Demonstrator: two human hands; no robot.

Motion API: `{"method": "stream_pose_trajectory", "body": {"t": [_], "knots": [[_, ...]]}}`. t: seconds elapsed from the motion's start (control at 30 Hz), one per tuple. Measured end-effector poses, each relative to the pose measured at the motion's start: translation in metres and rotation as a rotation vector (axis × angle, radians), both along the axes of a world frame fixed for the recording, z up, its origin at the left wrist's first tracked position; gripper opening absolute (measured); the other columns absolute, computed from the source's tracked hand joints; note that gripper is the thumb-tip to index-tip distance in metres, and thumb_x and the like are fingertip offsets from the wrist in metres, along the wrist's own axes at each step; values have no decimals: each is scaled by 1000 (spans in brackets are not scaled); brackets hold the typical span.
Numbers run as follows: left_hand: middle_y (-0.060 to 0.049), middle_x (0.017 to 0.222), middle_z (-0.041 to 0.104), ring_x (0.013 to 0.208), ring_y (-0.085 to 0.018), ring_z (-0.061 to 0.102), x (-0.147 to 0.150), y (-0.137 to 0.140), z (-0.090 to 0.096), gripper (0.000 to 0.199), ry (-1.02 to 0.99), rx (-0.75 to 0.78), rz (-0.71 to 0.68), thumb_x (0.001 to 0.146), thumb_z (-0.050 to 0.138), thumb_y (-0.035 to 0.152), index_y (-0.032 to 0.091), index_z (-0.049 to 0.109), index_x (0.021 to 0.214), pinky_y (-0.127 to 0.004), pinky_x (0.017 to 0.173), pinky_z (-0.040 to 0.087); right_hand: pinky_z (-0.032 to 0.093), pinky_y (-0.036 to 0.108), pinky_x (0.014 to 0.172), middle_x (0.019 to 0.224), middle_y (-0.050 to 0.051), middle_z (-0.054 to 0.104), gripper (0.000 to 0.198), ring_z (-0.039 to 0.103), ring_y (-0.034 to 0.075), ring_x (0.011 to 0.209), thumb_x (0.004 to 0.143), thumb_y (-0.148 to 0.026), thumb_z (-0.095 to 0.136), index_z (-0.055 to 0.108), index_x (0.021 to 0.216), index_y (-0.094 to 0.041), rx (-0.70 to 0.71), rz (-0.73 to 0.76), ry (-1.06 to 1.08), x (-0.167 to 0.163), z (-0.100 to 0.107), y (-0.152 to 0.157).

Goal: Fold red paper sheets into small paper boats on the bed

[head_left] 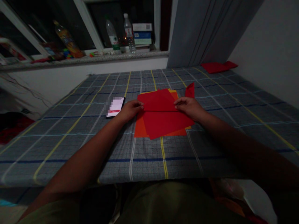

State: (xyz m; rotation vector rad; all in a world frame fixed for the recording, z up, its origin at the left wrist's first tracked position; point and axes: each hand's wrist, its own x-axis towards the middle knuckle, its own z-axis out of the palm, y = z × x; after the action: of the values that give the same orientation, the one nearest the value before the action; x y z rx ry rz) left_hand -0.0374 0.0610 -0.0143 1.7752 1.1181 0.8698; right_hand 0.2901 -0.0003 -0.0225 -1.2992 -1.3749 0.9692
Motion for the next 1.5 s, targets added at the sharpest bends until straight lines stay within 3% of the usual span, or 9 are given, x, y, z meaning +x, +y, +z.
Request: {"method": "stream_pose_trajectory", "body": {"t": [0.3,0.5,0.7,0.87,1.0,1.2,1.33,1.5], "knots": [[-9,105,75,98,-25,68,-2,-3,7,17,461,389,-167,88,63,32,19,72,95,-38,90,49,58,37,84,91,6,78,20,72,21,85,80,-11,70,78,95,-21,105,94,-440,7,13,-5],[-10,106,76,100,-25,69,-2,0,6,18,508,397,-205,92,62,28,19,73,102,-38,90,50,55,36,81,94,7,80,10,73,24,88,84,-17,73,80,91,-21,116,124,-747,9,20,-8],[-9,106,76,99,-24,69,-3,4,4,18,562,425,-218,91,63,27,19,72,105,-34,87,49,50,32,74,88,5,78,7,70,21,79,85,-17,73,77,88,-21,137,156,-869,8,23,-7],[-6,95,74,87,-21,68,-4,8,2,12,544,425,-178,87,67,24,18,67,97,-32,78,48,49,30,69,79,3,73,8,67,19,73,82,-13,73,71,81,-21,107,149,-784,6,21,-4],[-5,94,74,92,-19,69,-5,9,1,7,461,401,-243,87,62,22,19,70,89,-33,87,50,47,30,66,73,0,68,14,64,18,69,77,-16,77,65,77,-22,138,105,-652,10,16,-3],[-8,108,76,104,-22,69,-8,8,0,20,230,203,-228,85,70,35,21,76,98,-39,101,50,52,32,68,77,2,75,6,68,20,74,76,-25,78,75,80,-23,10,175,-413,18,10,2],[-9,110,74,99,-21,68,-8,6,-2,32,93,38,-194,80,77,41,19,77,103,-37,94,53,56,35,74,89,5,79,13,70,22,82,74,-31,82,80,86,-25,-35,184,-318,21,11,4],[-10,116,73,98,-19,67,-7,5,-1,32,21,-63,-173,79,76,33,19,76,108,-34,90,53,52,31,66,85,4,76,20,65,19,75,74,-27,81,82,94,-25,-64,210,-204,21,15,1]]}}
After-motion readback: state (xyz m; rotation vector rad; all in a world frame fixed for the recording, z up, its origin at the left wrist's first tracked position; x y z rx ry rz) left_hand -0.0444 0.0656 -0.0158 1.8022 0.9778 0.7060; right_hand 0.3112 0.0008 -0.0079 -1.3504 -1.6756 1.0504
